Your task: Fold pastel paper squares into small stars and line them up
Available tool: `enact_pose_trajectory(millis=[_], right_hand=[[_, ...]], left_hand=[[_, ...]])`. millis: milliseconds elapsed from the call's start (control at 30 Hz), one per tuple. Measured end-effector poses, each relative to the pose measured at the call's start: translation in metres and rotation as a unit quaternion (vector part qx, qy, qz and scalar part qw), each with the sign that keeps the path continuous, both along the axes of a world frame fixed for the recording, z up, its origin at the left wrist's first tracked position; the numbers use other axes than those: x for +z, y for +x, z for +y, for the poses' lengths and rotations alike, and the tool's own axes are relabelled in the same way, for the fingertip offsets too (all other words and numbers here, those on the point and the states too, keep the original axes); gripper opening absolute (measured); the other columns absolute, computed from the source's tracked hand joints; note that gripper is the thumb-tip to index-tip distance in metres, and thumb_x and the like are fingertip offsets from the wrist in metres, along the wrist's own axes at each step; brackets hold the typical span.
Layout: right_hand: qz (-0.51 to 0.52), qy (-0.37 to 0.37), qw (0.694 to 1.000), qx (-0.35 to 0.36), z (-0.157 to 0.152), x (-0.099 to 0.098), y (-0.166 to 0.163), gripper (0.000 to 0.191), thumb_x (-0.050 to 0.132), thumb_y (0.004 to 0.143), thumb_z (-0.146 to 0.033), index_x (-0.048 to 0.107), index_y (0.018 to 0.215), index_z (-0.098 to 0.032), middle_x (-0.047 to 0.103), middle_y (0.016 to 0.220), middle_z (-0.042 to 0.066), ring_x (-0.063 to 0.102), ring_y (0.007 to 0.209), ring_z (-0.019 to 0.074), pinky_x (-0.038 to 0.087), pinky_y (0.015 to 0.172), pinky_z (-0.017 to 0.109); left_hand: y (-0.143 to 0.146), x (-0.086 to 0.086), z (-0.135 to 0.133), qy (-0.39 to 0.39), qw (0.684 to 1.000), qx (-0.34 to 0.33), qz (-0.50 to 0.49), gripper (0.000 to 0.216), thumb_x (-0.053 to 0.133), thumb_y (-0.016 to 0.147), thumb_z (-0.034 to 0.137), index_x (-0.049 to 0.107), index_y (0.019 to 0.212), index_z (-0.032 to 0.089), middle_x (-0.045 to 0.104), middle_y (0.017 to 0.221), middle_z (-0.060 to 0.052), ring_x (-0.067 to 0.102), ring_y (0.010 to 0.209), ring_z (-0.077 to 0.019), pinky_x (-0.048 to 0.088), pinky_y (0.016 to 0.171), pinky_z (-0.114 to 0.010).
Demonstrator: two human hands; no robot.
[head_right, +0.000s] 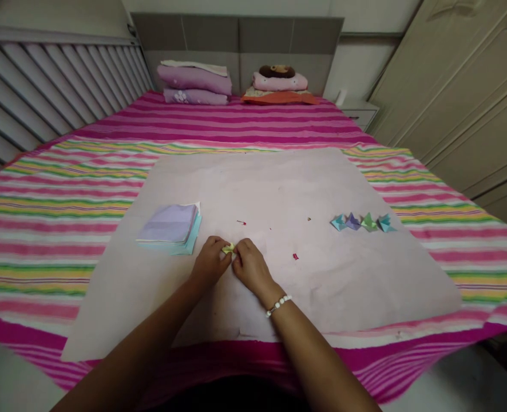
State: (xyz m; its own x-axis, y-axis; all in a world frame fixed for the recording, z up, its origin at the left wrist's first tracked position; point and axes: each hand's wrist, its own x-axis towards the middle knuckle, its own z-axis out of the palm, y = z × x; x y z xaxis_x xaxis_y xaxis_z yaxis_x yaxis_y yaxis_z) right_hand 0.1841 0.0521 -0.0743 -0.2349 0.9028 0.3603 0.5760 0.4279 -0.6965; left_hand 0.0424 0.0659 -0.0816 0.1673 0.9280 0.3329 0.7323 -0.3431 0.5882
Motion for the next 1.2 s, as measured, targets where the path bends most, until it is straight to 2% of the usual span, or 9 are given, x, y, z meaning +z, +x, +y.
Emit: enact_pose_trajectory(millis=[167, 333, 633, 733, 867, 967, 1033, 1133, 1200], right_hand=[[-0.03, 0.008, 1.0, 0.007, 0.0, 0.002, 0.003, 0.027, 0.044, 0.07, 0.001, 0.054, 0.083, -0.02, 0.053, 0.089, 0.006, 0.053, 0.084, 0.0215, 0.046, 0.076, 0.032], [-0.057, -0.004, 0.998, -0.014, 0.002, 0.005, 0.008, 0.027, 0.047, 0.073, 0.002, 0.059, 0.085, -0.019, 0.056, 0.089, 0.007, 0.055, 0.083, 0.0215, 0.047, 0.075, 0.032], [-0.064, -0.002, 0.998, 0.019, 0.007, 0.005, 0.015, 0.025, 0.049, 0.082, 0.0, 0.064, 0.09, -0.019, 0.062, 0.086, 0.006, 0.059, 0.081, 0.0184, 0.048, 0.074, 0.029], [-0.068, -0.003, 0.998, 0.016, 0.007, 0.008, 0.017, 0.023, 0.05, 0.083, -0.001, 0.065, 0.088, -0.018, 0.064, 0.085, 0.006, 0.06, 0.081, 0.0186, 0.048, 0.074, 0.029], [-0.06, 0.0, 0.998, 0.0, 0.007, 0.014, 0.028, 0.02, 0.052, 0.083, -0.004, 0.066, 0.088, -0.018, 0.065, 0.085, 0.006, 0.061, 0.079, 0.0177, 0.048, 0.072, 0.028], [-0.047, 0.009, 0.998, -0.04, 0.013, 0.022, 0.054, 0.02, 0.053, 0.082, -0.006, 0.068, 0.087, -0.019, 0.066, 0.082, 0.004, 0.061, 0.075, 0.0163, 0.047, 0.07, 0.027], [-0.048, 0.007, 0.992, -0.115, 0.022, 0.03, 0.084, 0.022, 0.055, 0.078, -0.006, 0.071, 0.085, -0.02, 0.069, 0.081, 0.003, 0.062, 0.071, 0.0155, 0.047, 0.066, 0.025], [-0.052, 0.009, 0.973, -0.223, 0.041, 0.046, 0.146, 0.021, 0.054, 0.077, -0.011, 0.072, 0.084, -0.018, 0.071, 0.081, 0.005, 0.064, 0.069, 0.0177, 0.047, 0.063, 0.027], [-0.057, 0.008, 0.948, -0.312, 0.053, 0.057, 0.193, 0.022, 0.053, 0.077, -0.015, 0.073, 0.086, -0.015, 0.073, 0.084, 0.009, 0.064, 0.072, 0.0201, 0.047, 0.064, 0.029]], left_hand=[[0.0, -0.001, 0.0, -0.003, 1.0, -0.001, 0.011, 0.018, 0.056, 0.075, 0.008, 0.066, 0.087, 0.016, 0.056, 0.093, -0.007, 0.057, 0.09, -0.0219, 0.049, 0.082, -0.036], [0.0, -0.001, -0.001, -0.001, 1.0, -0.001, 0.018, 0.016, 0.054, 0.079, 0.011, 0.068, 0.084, 0.018, 0.056, 0.091, -0.006, 0.056, 0.087, -0.0204, 0.049, 0.08, -0.035], [-0.004, -0.002, 0.001, 0.011, 1.0, -0.018, 0.008, 0.019, 0.051, 0.085, 0.017, 0.069, 0.087, 0.021, 0.058, 0.094, -0.006, 0.057, 0.089, -0.0207, 0.05, 0.081, -0.036], [-0.002, -0.002, 0.003, 0.015, 1.0, -0.019, -0.009, 0.018, 0.052, 0.083, 0.017, 0.068, 0.091, 0.02, 0.057, 0.102, -0.008, 0.059, 0.095, -0.0228, 0.051, 0.085, -0.039], [0.003, 0.004, 0.004, 0.043, 0.996, -0.041, -0.062, 0.027, 0.057, 0.083, 0.022, 0.062, 0.109, 0.018, 0.054, 0.116, -0.012, 0.056, 0.11, -0.0254, 0.051, 0.091, -0.041], [0.002, 0.008, 0.003, 0.052, 0.995, -0.028, -0.083, 0.034, 0.058, 0.083, 0.028, 0.059, 0.116, 0.019, 0.052, 0.123, -0.013, 0.053, 0.115, -0.0271, 0.054, 0.086, -0.041], [-0.002, 0.007, 0.003, 0.036, 0.995, -0.015, -0.093, 0.031, 0.057, 0.082, 0.03, 0.061, 0.111, 0.019, 0.053, 0.122, -0.013, 0.056, 0.111, -0.0268, 0.056, 0.078, -0.039], [-0.012, 0.002, 0.002, 0.009, 0.995, 0.006, -0.1, 0.029, 0.056, 0.081, 0.034, 0.064, 0.105, 0.019, 0.055, 0.119, -0.012, 0.062, 0.096, -0.0238, 0.058, 0.066, -0.035], [-0.019, -0.002, 0.001, 0.012, 0.994, 0.023, -0.104, 0.027, 0.055, 0.081, 0.035, 0.065, 0.102, 0.021, 0.057, 0.117, -0.011, 0.061, 0.099, -0.0241, 0.058, 0.069, -0.035]])
